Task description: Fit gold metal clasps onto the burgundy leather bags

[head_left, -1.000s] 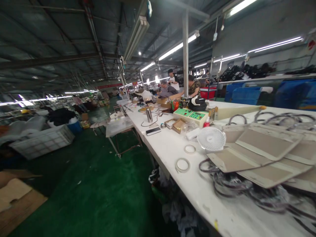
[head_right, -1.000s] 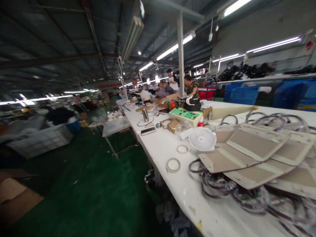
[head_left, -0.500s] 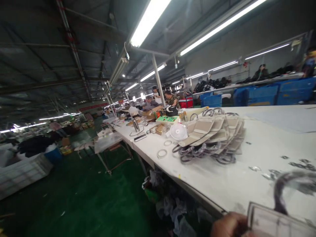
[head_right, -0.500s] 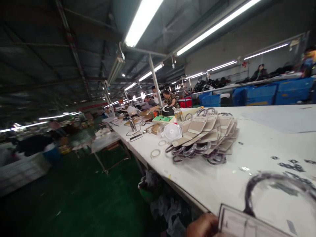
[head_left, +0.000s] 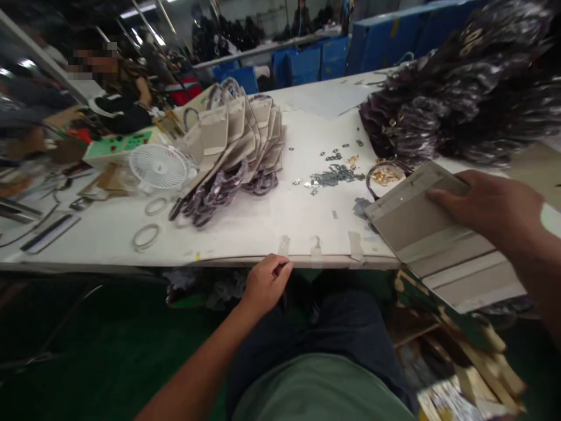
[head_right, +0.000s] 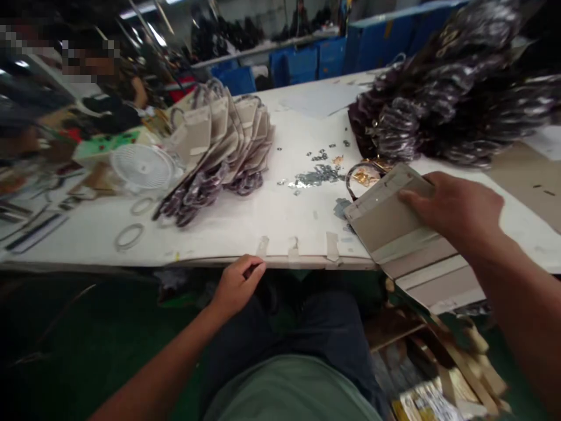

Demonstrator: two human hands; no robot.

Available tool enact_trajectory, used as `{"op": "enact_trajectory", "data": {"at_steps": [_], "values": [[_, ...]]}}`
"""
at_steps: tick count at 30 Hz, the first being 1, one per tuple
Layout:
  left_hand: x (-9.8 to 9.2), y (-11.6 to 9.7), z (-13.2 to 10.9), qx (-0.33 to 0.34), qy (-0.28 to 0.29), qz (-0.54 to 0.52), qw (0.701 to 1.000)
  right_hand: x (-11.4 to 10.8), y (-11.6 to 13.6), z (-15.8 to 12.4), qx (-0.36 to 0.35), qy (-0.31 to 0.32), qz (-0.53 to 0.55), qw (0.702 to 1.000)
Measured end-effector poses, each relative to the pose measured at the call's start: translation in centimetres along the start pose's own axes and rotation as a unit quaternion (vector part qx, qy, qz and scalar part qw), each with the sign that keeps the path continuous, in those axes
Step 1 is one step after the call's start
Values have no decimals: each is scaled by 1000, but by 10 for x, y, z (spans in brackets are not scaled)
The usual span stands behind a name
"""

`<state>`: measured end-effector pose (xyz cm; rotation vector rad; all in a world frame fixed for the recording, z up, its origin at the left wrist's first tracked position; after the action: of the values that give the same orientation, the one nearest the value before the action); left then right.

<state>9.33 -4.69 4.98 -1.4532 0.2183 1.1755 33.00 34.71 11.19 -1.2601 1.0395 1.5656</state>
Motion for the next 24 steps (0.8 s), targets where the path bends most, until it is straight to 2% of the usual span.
{"op": "enact_trajectory", "data": {"at_steps": [2,5,8,10,15,21,22,24], "values": [[18,15,-13,-3,84,-14,996,27,8,11,24,26,8,999],[50,46,-45,-40,198,-11,979,63,14,15,47,76,50,995],[83,77,-74,-68,331,26,941,81,13,16,67,71,67,993],[104,89,-84,-63,402,29,913,84,11,18,66,61,73,993],[162,94,-78,-56,505,-12,861,86,10,23,67,46,66,994],[225,102,-80,-100,607,-48,787,82,14,17,75,42,61,994],[231,103,-83,-108,610,-55,783,81,15,16,74,45,54,995],[239,104,-88,-115,591,-77,795,80,18,16,71,46,41,996]]}}
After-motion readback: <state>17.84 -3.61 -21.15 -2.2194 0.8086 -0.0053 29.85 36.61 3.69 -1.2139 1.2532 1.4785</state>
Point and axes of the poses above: each hand's wrist, its own z-axis towards the middle knuckle, its own x-axis out of the palm, y = z × x, the point moved 2 cm from there along z, towards the middle knuckle, and after that the axes turned 8 degrees about x, right-handed, at the moved point
